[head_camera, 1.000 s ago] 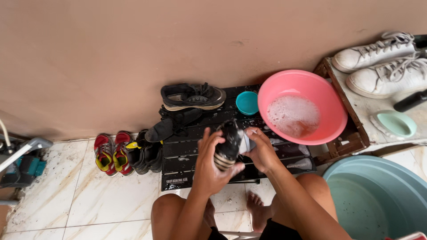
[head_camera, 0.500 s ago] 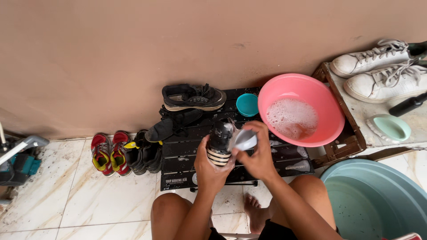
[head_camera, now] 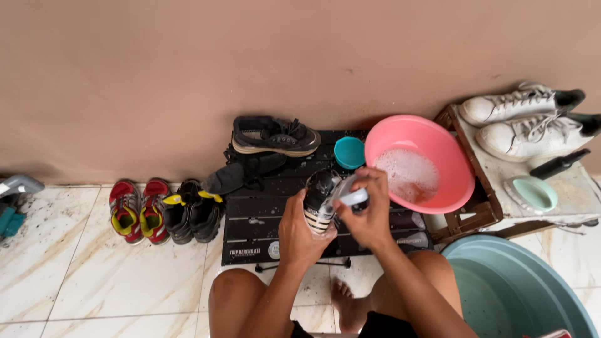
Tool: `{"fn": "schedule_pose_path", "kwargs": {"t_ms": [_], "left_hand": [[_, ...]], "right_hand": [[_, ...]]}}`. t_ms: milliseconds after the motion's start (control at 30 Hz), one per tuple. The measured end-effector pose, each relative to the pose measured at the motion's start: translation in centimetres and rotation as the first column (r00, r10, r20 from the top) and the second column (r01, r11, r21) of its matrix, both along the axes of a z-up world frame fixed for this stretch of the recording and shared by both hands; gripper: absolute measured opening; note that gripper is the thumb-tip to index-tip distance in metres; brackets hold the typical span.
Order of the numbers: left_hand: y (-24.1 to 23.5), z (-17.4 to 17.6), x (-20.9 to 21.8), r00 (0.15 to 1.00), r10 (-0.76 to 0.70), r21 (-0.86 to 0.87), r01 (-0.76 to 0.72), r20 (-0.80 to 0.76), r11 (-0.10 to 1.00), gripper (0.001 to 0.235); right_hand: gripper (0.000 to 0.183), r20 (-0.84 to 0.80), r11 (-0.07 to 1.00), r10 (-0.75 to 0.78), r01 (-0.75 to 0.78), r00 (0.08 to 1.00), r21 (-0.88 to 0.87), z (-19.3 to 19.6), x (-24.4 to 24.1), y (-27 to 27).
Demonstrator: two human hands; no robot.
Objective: The person scrubs a black sneaker with a brush and soapy water, focusing on the sole and sides. They repeatedly dip the brush into a pink basin of soapy water and continue scrubbing the shoe while sitting on the floor.
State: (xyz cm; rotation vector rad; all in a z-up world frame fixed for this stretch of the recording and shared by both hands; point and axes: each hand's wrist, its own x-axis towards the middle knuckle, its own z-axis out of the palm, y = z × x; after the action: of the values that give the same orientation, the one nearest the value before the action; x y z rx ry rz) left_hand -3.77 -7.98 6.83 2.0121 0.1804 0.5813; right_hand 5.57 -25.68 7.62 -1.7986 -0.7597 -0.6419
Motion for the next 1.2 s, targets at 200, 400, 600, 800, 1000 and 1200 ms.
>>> {"fn": "schedule_pose_path", "kwargs": {"t_ms": [200,400,600,800,1000,1200], "left_hand": [[0.7,-0.3,-0.2,0.994,-0.059,-0.005,0.06,0.086,0.998,0.109],[1.0,-2.4,0.3,0.986,-0.102,0.063,0.095,0.135,0.994,0.115],[-0.5,1.1,0.5,0.993,-0.089,0.131,0.078,0.082,0.988,0.11],[-1.5,-0.1,-0.1,0.985,-0.173,0.224,0.168,0.007,0.96,0.117],[-0.9,-0.2,-0.1,0.978,-0.207,0.258,0.2,0.001,0.945,0.117],[-0.4,-1.2,-0.5,0.973,-0.228,0.247,0.216,0.019,0.945,0.117]], "right_hand": [[0.043,0.019,0.995,0.105,-0.105,0.994,0.002,0.4,-1.0,1.8],[0.041,0.088,0.974,0.193,-0.179,0.977,-0.139,2.0,-4.7,3.5],[0.046,0.043,0.997,0.064,-0.062,0.997,-0.039,3.0,-3.4,2.4],[0.034,-0.196,0.989,-0.104,0.081,0.975,-0.121,4.7,-1.3,0.5],[0.043,-0.128,0.98,-0.114,0.09,0.985,-0.18,2.1,0.4,-0.8],[0.041,-0.153,0.975,0.16,-0.181,0.975,-0.13,0.3,-3.5,-0.6]]}}
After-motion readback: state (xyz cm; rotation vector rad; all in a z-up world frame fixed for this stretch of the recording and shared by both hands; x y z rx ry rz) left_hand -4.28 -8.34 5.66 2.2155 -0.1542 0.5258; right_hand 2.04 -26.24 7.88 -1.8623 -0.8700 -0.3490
